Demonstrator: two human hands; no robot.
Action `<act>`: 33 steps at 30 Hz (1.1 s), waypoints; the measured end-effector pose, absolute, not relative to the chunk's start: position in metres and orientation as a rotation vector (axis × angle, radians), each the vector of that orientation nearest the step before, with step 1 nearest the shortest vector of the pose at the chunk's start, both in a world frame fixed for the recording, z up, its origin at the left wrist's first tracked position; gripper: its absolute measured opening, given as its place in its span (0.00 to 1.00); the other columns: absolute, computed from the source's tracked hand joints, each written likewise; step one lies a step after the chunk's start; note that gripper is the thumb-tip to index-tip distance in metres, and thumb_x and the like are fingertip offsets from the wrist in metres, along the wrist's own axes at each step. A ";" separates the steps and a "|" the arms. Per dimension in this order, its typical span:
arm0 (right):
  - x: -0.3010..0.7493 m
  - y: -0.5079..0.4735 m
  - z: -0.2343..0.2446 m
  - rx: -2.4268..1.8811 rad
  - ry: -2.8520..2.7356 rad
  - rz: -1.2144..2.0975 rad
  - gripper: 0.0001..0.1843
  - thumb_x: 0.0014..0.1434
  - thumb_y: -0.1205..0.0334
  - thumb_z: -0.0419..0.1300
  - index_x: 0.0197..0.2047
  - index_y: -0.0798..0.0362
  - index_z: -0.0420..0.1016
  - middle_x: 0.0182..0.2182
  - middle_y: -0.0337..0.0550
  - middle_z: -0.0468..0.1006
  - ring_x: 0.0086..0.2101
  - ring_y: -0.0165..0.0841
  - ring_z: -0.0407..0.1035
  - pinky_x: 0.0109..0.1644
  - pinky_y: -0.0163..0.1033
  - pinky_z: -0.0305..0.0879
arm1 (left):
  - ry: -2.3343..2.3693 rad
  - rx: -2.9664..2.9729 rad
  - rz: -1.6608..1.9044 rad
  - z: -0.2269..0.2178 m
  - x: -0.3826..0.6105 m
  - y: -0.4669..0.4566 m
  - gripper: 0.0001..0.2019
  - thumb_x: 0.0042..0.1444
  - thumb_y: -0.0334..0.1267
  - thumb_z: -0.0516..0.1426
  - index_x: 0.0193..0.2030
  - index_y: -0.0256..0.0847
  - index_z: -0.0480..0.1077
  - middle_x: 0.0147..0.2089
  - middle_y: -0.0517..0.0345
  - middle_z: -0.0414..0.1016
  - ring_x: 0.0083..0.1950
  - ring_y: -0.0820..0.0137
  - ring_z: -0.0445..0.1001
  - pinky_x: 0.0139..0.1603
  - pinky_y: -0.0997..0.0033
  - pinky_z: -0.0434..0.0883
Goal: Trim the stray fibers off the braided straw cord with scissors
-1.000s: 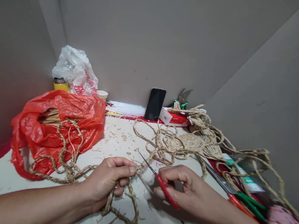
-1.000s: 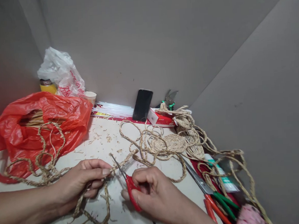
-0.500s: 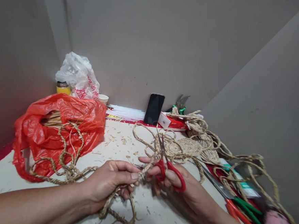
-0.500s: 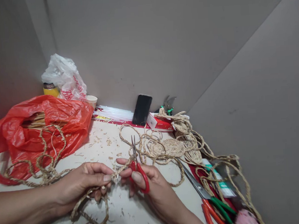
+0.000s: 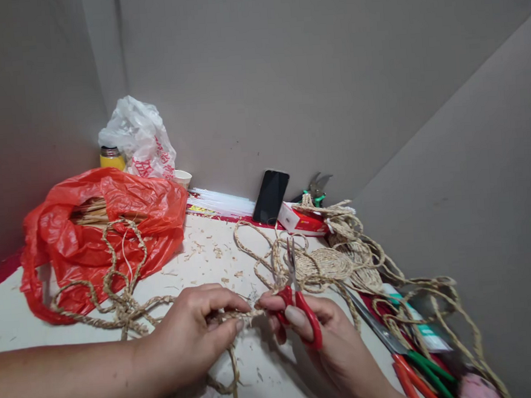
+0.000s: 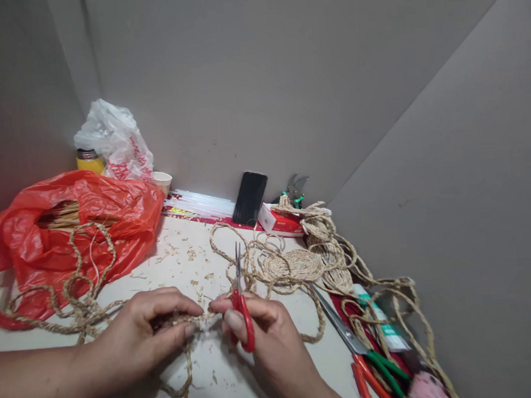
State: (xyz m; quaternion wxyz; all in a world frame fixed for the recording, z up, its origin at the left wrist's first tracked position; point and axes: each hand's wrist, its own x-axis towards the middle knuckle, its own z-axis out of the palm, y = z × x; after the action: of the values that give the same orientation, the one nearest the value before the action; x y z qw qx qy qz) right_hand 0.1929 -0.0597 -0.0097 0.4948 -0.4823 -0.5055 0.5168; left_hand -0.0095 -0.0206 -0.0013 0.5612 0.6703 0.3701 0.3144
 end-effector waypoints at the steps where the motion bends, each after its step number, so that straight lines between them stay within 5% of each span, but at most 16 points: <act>1: 0.193 -0.061 -0.009 -1.192 -1.248 1.209 0.17 0.52 0.47 0.65 0.36 0.52 0.83 0.26 0.43 0.74 0.27 0.32 0.64 0.32 0.38 0.61 | 0.866 1.693 0.756 -0.001 -0.011 -0.021 0.08 0.54 0.36 0.58 0.37 0.40 0.78 0.36 0.52 0.78 0.39 0.69 0.72 0.42 0.72 0.65; 4: 0.194 -0.063 -0.008 -1.250 -1.269 1.136 0.15 0.51 0.49 0.66 0.36 0.50 0.83 0.28 0.45 0.76 0.29 0.34 0.66 0.34 0.39 0.63 | 0.835 1.766 0.701 -0.002 -0.012 -0.023 0.10 0.57 0.40 0.55 0.36 0.40 0.78 0.33 0.52 0.78 0.36 0.69 0.73 0.40 0.72 0.66; 9: 0.193 -0.059 -0.012 -1.255 -1.194 1.218 0.19 0.51 0.46 0.66 0.37 0.54 0.82 0.25 0.45 0.76 0.26 0.32 0.65 0.33 0.39 0.62 | 0.707 1.085 0.397 -0.004 -0.007 -0.021 0.13 0.52 0.48 0.58 0.34 0.39 0.68 0.25 0.59 0.75 0.16 0.80 0.60 0.18 0.78 0.58; 15: 0.195 -0.049 -0.013 -1.178 -1.015 1.391 0.23 0.52 0.43 0.63 0.41 0.54 0.80 0.25 0.45 0.75 0.24 0.30 0.64 0.28 0.36 0.59 | 0.664 0.817 0.475 -0.010 -0.007 -0.013 0.11 0.50 0.41 0.61 0.35 0.37 0.67 0.24 0.60 0.74 0.14 0.82 0.59 0.15 0.82 0.52; 19: 0.206 -0.051 0.002 -1.320 -1.249 1.139 0.20 0.54 0.44 0.60 0.31 0.54 0.78 0.24 0.43 0.73 0.26 0.32 0.63 0.30 0.37 0.59 | 0.688 0.767 0.537 -0.015 -0.006 -0.010 0.11 0.50 0.40 0.62 0.36 0.36 0.68 0.24 0.61 0.74 0.13 0.82 0.59 0.14 0.81 0.52; 23: 0.210 -0.060 0.016 -1.514 -1.965 0.707 0.16 0.55 0.56 0.58 0.19 0.53 0.66 0.19 0.38 0.66 0.23 0.29 0.59 0.28 0.35 0.53 | 0.706 0.766 0.584 -0.017 -0.005 -0.009 0.12 0.50 0.40 0.62 0.38 0.35 0.69 0.23 0.61 0.74 0.13 0.83 0.59 0.14 0.82 0.53; 27: 0.204 -0.066 0.020 -1.667 -2.375 0.225 0.11 0.48 0.61 0.58 0.19 0.52 0.62 0.18 0.39 0.67 0.21 0.29 0.58 0.26 0.35 0.48 | 0.743 0.760 0.594 -0.016 -0.005 -0.008 0.15 0.48 0.41 0.63 0.40 0.35 0.69 0.24 0.60 0.74 0.14 0.82 0.60 0.14 0.82 0.53; 33: 0.198 -0.069 0.020 -1.868 -2.407 0.098 0.09 0.49 0.58 0.58 0.21 0.51 0.67 0.22 0.42 0.73 0.24 0.32 0.63 0.29 0.36 0.49 | 0.767 0.764 0.616 -0.018 -0.005 -0.007 0.16 0.47 0.41 0.63 0.41 0.35 0.69 0.24 0.61 0.74 0.14 0.82 0.59 0.14 0.82 0.55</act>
State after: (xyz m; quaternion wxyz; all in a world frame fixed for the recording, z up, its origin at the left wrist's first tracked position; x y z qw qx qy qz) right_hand 0.1979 -0.0685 0.0204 0.0467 -0.6122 -0.7887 0.0322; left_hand -0.0047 -0.0073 -0.0181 0.8123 0.3576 0.3590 0.2887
